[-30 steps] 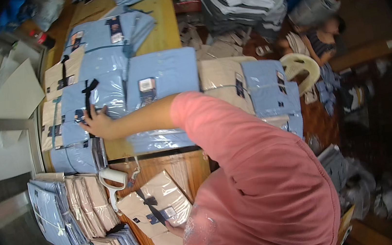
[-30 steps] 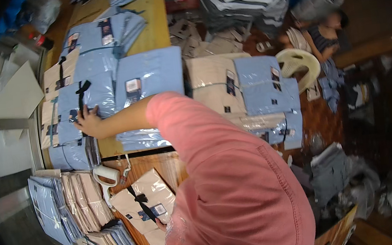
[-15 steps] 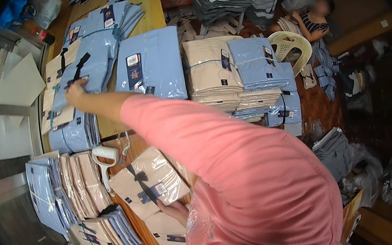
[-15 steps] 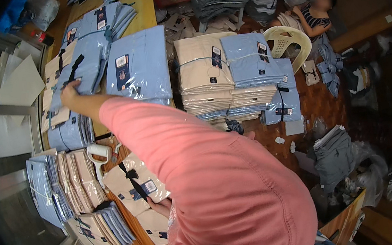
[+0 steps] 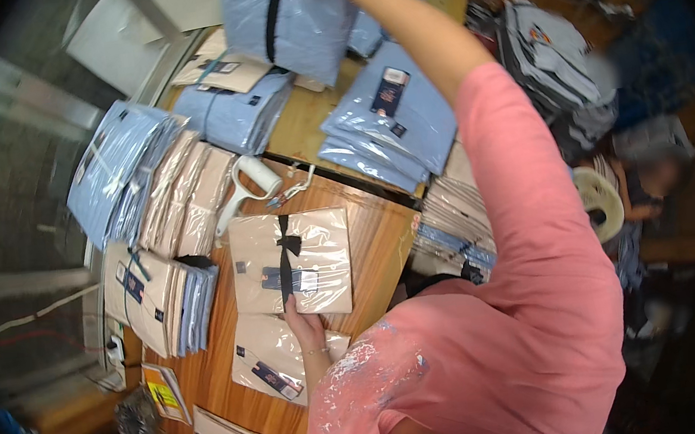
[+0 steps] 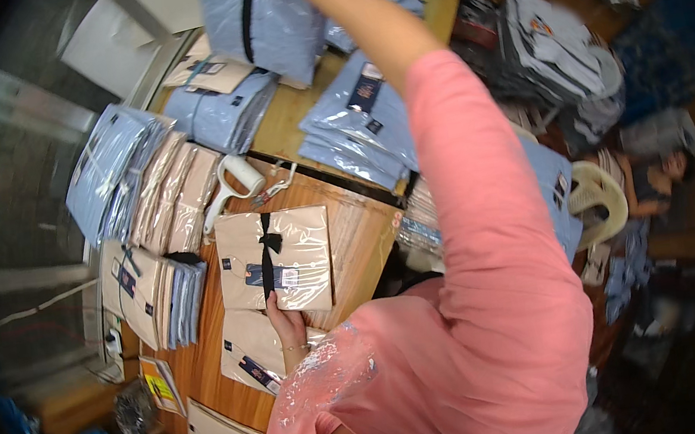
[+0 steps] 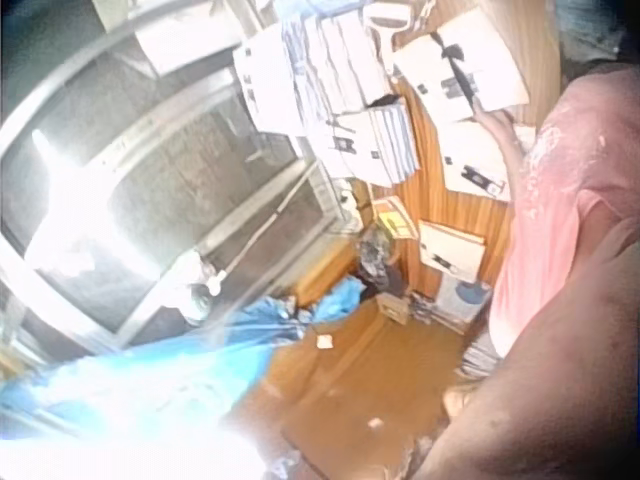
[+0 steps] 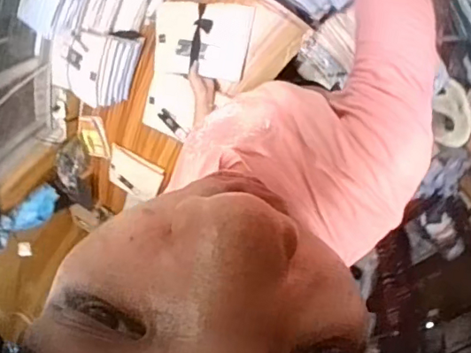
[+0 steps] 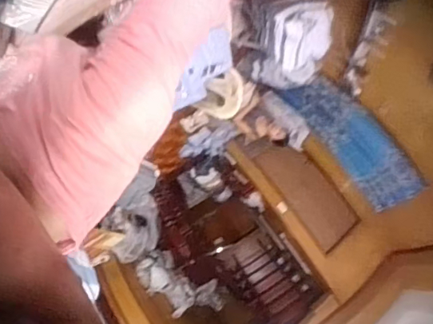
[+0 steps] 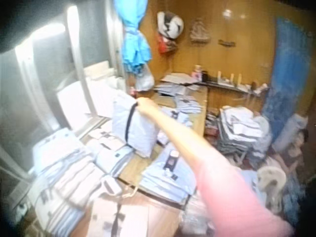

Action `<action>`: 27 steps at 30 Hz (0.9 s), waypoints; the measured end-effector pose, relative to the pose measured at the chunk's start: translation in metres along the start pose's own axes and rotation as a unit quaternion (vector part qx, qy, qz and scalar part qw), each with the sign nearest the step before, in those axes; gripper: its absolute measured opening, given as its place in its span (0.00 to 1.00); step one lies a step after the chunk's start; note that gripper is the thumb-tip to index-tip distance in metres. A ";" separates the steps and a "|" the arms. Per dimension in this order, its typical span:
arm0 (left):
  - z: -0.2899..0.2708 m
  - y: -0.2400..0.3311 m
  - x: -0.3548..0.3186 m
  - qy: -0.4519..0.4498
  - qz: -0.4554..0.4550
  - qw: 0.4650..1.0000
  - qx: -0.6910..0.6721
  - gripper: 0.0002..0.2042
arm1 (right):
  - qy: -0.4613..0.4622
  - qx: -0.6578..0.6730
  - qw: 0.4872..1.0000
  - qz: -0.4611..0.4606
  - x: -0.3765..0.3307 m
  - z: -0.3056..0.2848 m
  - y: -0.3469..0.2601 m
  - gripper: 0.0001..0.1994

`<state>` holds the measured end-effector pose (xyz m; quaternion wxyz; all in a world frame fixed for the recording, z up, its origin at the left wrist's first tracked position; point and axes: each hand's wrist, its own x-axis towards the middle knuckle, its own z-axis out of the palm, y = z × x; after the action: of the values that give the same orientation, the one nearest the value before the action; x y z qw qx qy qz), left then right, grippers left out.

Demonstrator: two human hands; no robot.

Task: The person folds and wraps stacks of shirts in plastic packaging, then secures them with rubber bands. They handle multiple stacks of beige and blue shirts, placing the finished bundles on a table.

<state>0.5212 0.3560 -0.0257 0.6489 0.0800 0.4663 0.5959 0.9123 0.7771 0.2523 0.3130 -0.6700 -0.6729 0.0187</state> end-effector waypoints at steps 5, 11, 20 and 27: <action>0.016 -0.001 -0.006 0.012 0.001 1.000 -0.008 0.15 | 0.019 -0.156 0.987 -0.037 0.083 -0.070 0.032 0.11; 0.003 -0.004 0.000 0.045 -0.015 0.999 -0.013 0.18 | 0.145 -0.323 0.933 -0.069 0.105 -0.102 0.041 0.08; 0.009 -0.001 -0.008 0.083 -0.024 0.996 0.014 0.19 | -0.315 -0.338 0.856 -0.231 -0.036 0.126 0.078 0.28; 0.018 0.006 -0.010 0.098 -0.063 0.993 -0.024 0.20 | -0.232 -0.215 0.903 -0.292 -0.054 0.138 0.102 0.26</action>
<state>0.5313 0.3571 -0.0067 0.6378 -0.0239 0.5173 0.5701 0.9370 0.7927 0.0750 -0.0120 -0.4716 -0.8794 -0.0638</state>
